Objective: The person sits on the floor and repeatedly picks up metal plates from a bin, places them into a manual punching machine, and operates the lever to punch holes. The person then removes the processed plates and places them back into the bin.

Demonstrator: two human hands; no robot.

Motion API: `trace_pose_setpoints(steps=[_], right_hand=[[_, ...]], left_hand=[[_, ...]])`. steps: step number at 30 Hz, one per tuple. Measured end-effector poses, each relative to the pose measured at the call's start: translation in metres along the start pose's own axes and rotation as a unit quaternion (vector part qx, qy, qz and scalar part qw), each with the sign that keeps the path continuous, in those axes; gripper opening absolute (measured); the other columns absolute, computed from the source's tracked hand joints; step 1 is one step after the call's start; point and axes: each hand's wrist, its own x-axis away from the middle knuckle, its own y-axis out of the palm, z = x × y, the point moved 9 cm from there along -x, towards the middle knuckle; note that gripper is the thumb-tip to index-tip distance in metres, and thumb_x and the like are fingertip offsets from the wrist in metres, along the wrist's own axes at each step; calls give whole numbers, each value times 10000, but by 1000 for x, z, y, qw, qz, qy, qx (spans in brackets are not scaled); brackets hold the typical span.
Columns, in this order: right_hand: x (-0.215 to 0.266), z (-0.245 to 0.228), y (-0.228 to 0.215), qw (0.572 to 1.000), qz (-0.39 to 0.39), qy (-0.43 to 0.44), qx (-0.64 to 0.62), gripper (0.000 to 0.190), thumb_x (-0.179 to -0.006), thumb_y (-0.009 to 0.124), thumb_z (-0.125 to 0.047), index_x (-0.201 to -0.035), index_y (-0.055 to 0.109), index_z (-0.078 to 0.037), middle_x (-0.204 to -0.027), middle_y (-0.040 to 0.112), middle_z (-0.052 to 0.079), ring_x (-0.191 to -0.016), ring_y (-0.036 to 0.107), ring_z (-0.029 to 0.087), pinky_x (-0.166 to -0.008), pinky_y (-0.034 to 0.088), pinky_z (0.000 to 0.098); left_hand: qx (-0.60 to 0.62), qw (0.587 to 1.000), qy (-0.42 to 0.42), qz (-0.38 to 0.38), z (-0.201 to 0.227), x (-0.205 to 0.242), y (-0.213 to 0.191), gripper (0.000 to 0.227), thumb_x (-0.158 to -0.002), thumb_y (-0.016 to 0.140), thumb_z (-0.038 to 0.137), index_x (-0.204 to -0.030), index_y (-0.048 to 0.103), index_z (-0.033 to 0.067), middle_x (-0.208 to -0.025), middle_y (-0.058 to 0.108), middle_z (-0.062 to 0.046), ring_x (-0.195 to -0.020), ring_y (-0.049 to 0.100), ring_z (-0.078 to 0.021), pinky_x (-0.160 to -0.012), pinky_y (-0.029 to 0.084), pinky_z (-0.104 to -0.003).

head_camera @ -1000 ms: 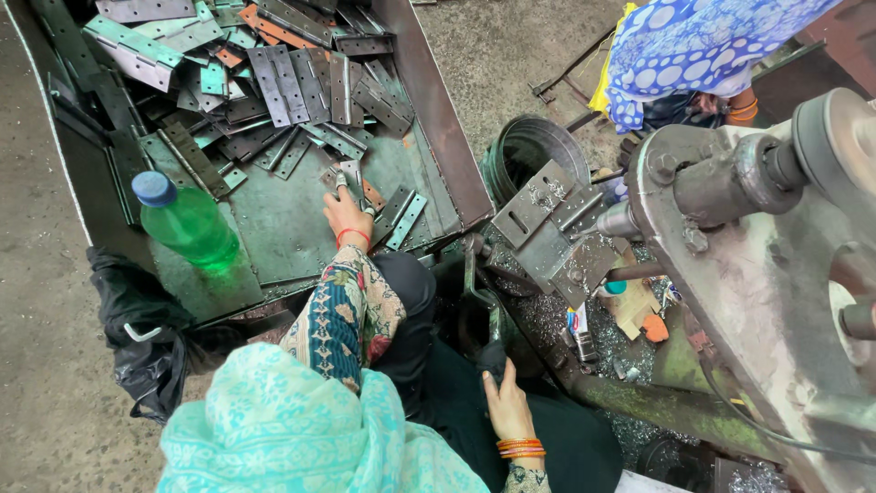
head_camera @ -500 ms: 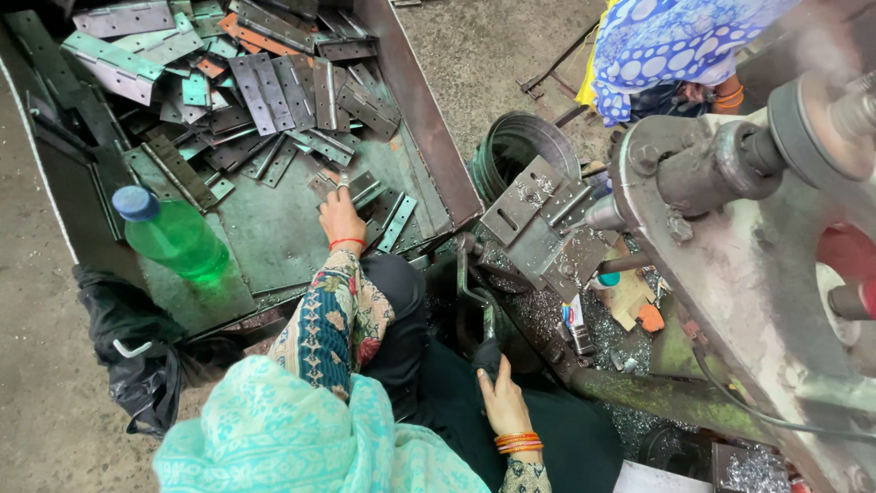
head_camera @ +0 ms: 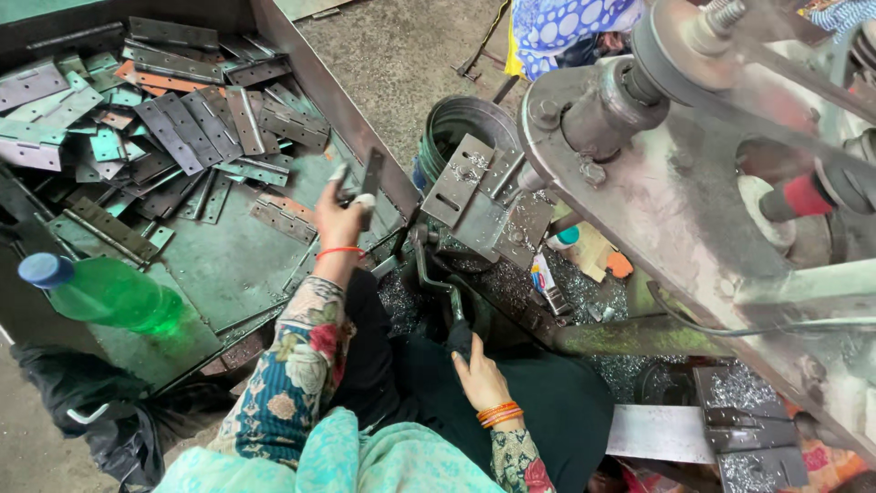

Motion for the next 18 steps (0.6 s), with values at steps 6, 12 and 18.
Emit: trace_pose_setpoints(steps=[6, 12, 18], right_hand=[[-7, 10, 10, 1000, 9, 1, 16, 704, -974, 501, -490, -1532, 308, -108, -1044, 703, 312, -1005, 673, 503, -874, 531, 569], [-7, 7, 5, 1000, 9, -2, 27, 719, -975, 499, -486, -1528, 298, -73, -1015, 713, 310, -973, 688, 497, -852, 540, 569], [-5, 1, 3, 998, -16, 1, 67, 732, -971, 513, -487, -1529, 279, -74, -1006, 711, 309, -963, 691, 493, -855, 546, 565]], left_hand=[[-432, 766, 375, -294, 73, 150, 159, 641, -797, 784, 310, -1364, 611, 67, -1411, 531, -179, -1329, 466, -359, -1164, 314, -502], [-564, 622, 479, -255, 65, 179, 183, 516, -856, 599, 222, -1355, 639, 97, -1419, 516, -160, -1364, 463, -292, -1219, 130, -599], [-622, 585, 411, -320, 24, 151, 210, 338, -1019, 478, 211, -1257, 696, 110, -1454, 511, -145, -1390, 457, -280, -1255, 100, -669]])
